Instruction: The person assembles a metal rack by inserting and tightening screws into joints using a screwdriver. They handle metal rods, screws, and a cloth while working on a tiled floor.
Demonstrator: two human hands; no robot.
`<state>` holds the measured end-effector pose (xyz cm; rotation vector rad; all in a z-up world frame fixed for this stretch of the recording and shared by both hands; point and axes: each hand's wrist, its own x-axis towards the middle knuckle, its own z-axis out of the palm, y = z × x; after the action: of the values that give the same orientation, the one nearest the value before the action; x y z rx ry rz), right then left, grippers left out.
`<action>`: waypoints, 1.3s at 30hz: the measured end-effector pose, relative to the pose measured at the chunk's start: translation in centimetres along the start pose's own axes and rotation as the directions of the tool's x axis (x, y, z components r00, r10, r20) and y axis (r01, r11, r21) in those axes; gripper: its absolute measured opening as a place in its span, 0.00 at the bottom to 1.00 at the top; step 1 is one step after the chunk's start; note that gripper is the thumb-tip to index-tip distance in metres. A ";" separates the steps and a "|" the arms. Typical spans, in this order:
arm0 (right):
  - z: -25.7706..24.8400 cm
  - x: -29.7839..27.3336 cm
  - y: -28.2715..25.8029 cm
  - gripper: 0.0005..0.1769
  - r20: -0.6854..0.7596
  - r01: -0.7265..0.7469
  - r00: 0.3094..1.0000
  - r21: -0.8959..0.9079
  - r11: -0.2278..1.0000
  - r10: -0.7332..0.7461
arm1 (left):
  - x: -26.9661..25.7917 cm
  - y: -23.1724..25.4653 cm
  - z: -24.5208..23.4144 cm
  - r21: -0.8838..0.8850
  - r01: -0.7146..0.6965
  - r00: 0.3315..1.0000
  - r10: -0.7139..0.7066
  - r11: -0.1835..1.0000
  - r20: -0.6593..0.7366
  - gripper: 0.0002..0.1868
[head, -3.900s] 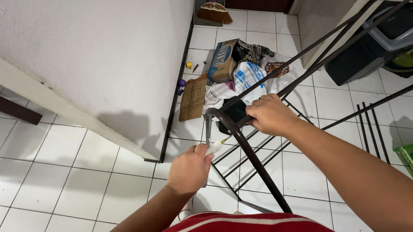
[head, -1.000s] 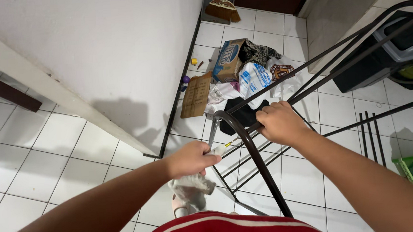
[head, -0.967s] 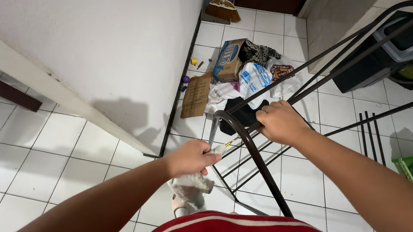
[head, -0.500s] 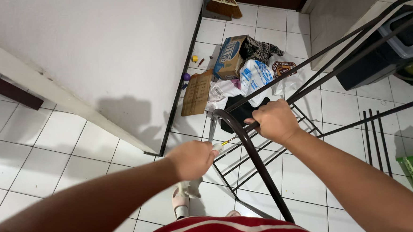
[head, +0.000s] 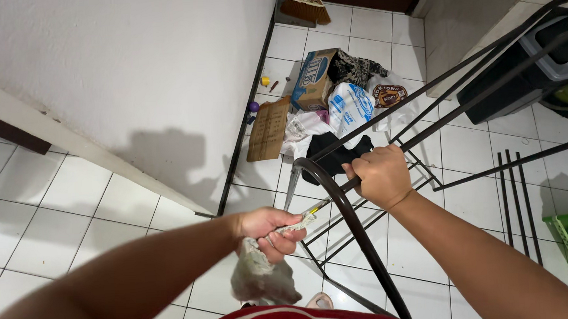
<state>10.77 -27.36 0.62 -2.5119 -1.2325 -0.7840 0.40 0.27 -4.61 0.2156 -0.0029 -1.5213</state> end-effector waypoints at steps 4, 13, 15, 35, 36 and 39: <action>-0.1 -0.1 0.1 0.21 -0.018 0.003 1.000 0.001 1.000 -0.003 | 0.9 -1.4 -0.5 -0.005 -0.126 0.991 0.126 0.992 0.052 0.23; 0.4 0.2 -0.4 0.20 -0.040 0.020 0.999 -0.009 1.000 -0.020 | 0.1 -1.4 7.2 0.739 0.320 0.551 0.517 0.593 -0.654 0.19; 0.3 0.1 -0.4 0.20 -0.025 0.020 0.999 -0.010 1.000 -0.020 | 0.4 -1.7 8.1 0.758 0.561 0.440 0.656 0.332 -0.613 0.21; 0.6 0.3 -0.5 0.20 -0.058 -0.005 0.998 0.009 1.000 0.006 | 0.0 -1.6 3.5 0.464 0.072 0.736 0.267 0.883 -0.622 0.23; 0.5 0.1 -0.5 0.20 -0.066 -0.004 0.998 0.004 1.000 0.004 | -0.4 -1.2 2.8 0.363 0.050 0.807 0.176 0.931 -0.564 0.23; 0.5 -0.1 -0.4 0.21 -0.078 -0.011 0.997 -0.009 1.000 0.011 | -0.7 -0.8 0.9 0.115 -0.014 0.978 0.038 0.993 -0.205 0.24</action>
<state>10.58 -27.01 0.12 -2.4683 -1.1911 -0.8784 -0.58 0.85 -3.77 0.4622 0.0741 -1.4680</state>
